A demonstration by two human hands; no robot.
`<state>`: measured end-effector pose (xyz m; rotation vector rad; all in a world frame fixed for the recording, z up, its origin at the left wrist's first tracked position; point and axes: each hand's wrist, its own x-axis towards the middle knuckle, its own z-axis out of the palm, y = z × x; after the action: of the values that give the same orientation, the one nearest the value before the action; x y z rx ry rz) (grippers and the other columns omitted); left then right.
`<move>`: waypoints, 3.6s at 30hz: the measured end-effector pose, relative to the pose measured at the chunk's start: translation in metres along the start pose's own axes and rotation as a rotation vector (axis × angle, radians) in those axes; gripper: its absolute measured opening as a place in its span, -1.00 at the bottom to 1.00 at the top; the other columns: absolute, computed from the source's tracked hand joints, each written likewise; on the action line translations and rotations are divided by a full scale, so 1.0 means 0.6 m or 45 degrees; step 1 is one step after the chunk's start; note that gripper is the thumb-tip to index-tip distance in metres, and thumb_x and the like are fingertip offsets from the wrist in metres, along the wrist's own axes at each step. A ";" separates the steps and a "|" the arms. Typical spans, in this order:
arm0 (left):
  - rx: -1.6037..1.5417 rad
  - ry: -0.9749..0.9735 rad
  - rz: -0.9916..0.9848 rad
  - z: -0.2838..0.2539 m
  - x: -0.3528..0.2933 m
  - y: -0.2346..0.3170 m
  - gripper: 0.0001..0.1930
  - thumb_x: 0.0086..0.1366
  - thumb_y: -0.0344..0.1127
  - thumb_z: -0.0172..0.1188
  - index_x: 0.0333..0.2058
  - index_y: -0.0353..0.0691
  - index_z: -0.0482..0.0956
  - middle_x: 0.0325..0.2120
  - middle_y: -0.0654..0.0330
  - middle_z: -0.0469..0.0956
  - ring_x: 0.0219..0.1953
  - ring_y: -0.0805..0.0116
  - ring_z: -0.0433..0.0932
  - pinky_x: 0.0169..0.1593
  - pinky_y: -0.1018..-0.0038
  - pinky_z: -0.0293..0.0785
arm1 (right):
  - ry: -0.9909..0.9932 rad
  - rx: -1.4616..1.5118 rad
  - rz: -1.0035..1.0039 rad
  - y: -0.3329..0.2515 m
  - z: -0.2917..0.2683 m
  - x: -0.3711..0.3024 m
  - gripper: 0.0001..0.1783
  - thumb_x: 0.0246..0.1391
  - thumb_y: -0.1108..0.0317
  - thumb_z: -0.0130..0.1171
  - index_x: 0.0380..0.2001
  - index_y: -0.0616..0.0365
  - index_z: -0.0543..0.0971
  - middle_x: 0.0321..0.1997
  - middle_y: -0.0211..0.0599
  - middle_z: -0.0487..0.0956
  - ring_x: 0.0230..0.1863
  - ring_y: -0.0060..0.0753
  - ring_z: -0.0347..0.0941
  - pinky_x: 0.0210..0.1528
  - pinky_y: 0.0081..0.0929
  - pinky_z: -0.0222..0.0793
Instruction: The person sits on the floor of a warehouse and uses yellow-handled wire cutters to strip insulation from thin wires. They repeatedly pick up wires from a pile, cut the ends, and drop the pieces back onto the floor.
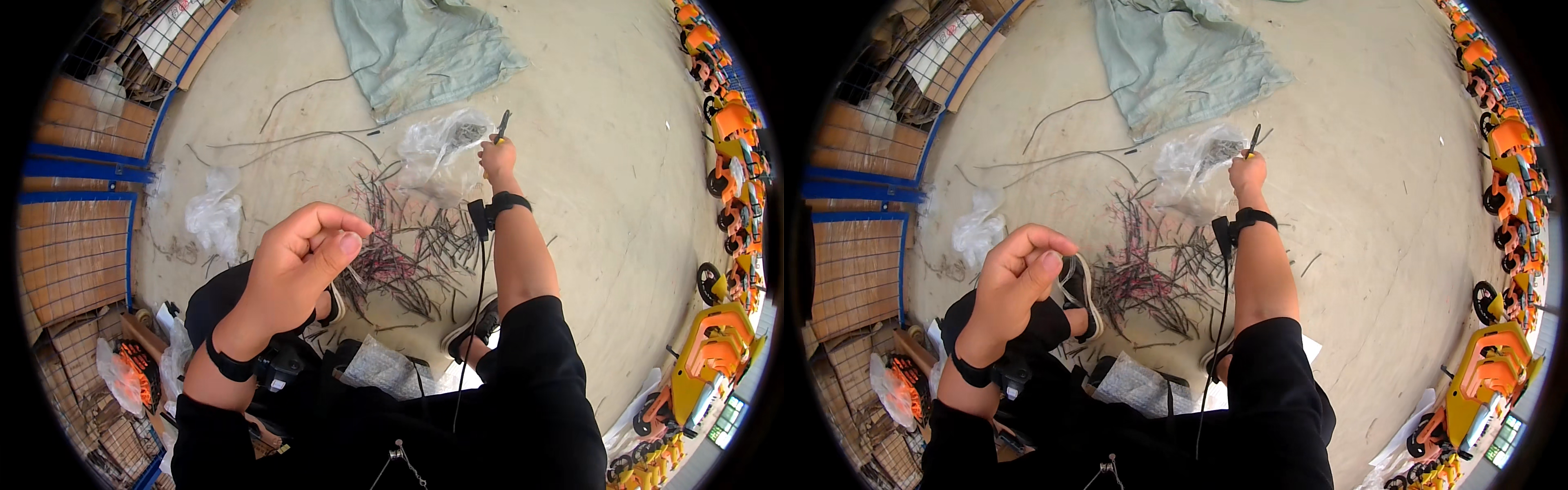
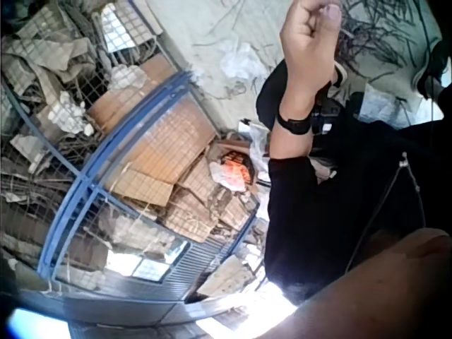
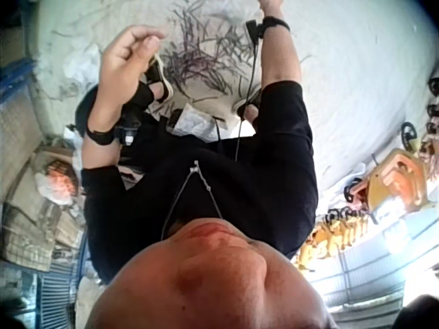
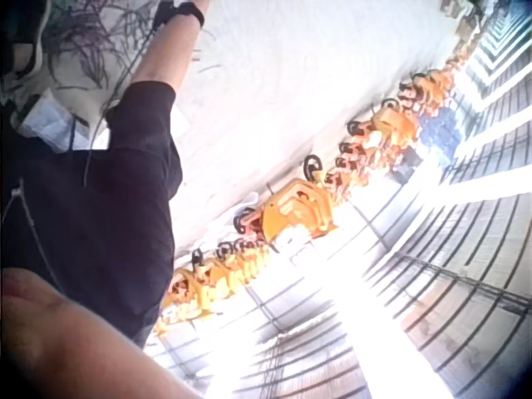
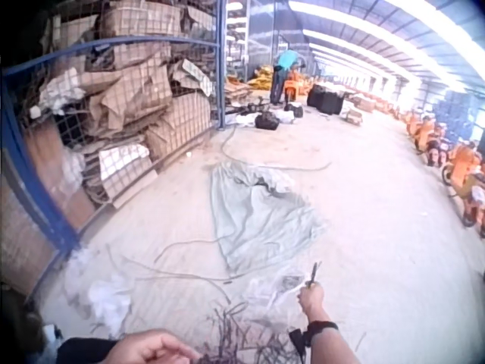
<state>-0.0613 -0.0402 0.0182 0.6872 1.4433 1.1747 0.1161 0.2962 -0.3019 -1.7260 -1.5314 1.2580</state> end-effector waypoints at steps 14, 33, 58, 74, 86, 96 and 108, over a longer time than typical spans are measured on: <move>-0.572 -0.149 0.018 0.007 0.033 -0.008 -0.72 0.42 -0.17 0.01 -0.10 -0.27 0.46 -0.70 0.53 0.06 -0.69 0.69 -0.02 -0.61 0.64 -0.11 | -0.586 0.531 -0.144 -0.214 -0.194 -0.311 -0.74 0.20 0.36 0.11 -0.11 0.27 0.44 -0.29 -0.24 0.57 -0.50 -0.58 0.42 -0.49 -0.62 0.40; -1.061 -0.456 -0.112 0.081 0.050 -0.005 -0.77 0.41 -0.16 0.00 -0.19 -0.23 0.42 -0.71 0.52 -0.02 -0.69 0.68 -0.06 -0.62 0.66 -0.08 | -0.689 -0.277 -1.180 -0.217 -0.174 -0.596 -0.71 0.06 0.54 0.21 -0.11 0.16 0.50 -0.12 -0.14 0.55 -0.32 -0.41 0.47 -0.32 -0.52 0.39; 0.263 -0.580 0.010 0.120 0.018 -0.044 -0.77 0.36 -0.29 0.11 -0.15 -0.31 0.59 -0.51 0.32 0.57 -0.48 0.65 0.43 -0.42 0.69 0.31 | -0.423 1.215 -0.043 -0.272 -0.318 -0.500 -0.57 0.12 0.48 0.09 0.06 0.30 0.34 -0.32 -0.29 0.49 -0.38 -0.48 0.44 -0.38 -0.47 0.44; 0.092 -0.269 0.051 0.076 0.030 -0.035 -0.77 0.34 -0.26 0.12 -0.21 -0.34 0.59 -0.54 0.31 0.54 -0.61 0.70 0.32 -0.56 0.70 0.19 | -0.359 1.074 0.067 -0.255 -0.366 -0.479 -0.51 0.18 0.46 -0.01 0.18 0.27 0.26 0.13 0.02 0.42 -0.16 -0.31 0.53 -0.31 -0.45 0.50; -0.432 0.121 0.227 0.044 0.052 -0.010 -0.79 0.37 -0.28 0.06 -0.19 -0.33 0.49 -0.58 0.28 0.47 -0.74 0.67 0.19 -0.72 0.65 0.06 | -0.175 1.075 -0.053 -0.239 -0.383 -0.491 -0.57 0.15 0.46 -0.02 0.12 0.22 0.33 0.03 -0.23 0.43 -0.26 -0.41 0.44 -0.37 -0.43 0.46; -0.191 -0.116 0.103 0.071 0.057 -0.042 -0.82 0.37 -0.27 0.07 -0.22 -0.27 0.51 -0.56 0.27 0.51 -0.73 0.67 0.24 -0.70 0.65 0.14 | -0.296 1.031 -0.033 -0.235 -0.350 -0.503 -0.64 0.16 0.45 0.08 0.03 0.18 0.35 -0.24 -0.26 0.55 -0.39 -0.52 0.45 -0.42 -0.54 0.44; 0.302 -0.474 0.080 0.144 0.017 -0.092 -0.82 0.35 -0.27 0.12 -0.29 -0.26 0.55 -0.55 0.31 0.57 -0.59 0.67 0.38 -0.51 0.65 0.26 | -0.522 0.946 -0.066 -0.230 -0.248 -0.553 -0.64 0.17 0.52 0.12 0.03 0.28 0.36 -0.23 -0.21 0.59 -0.42 -0.57 0.45 -0.43 -0.59 0.43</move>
<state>0.0293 -0.0247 -0.0286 1.0623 1.2587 0.8716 0.2009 0.0426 -0.0197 -0.9817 -1.0649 1.9201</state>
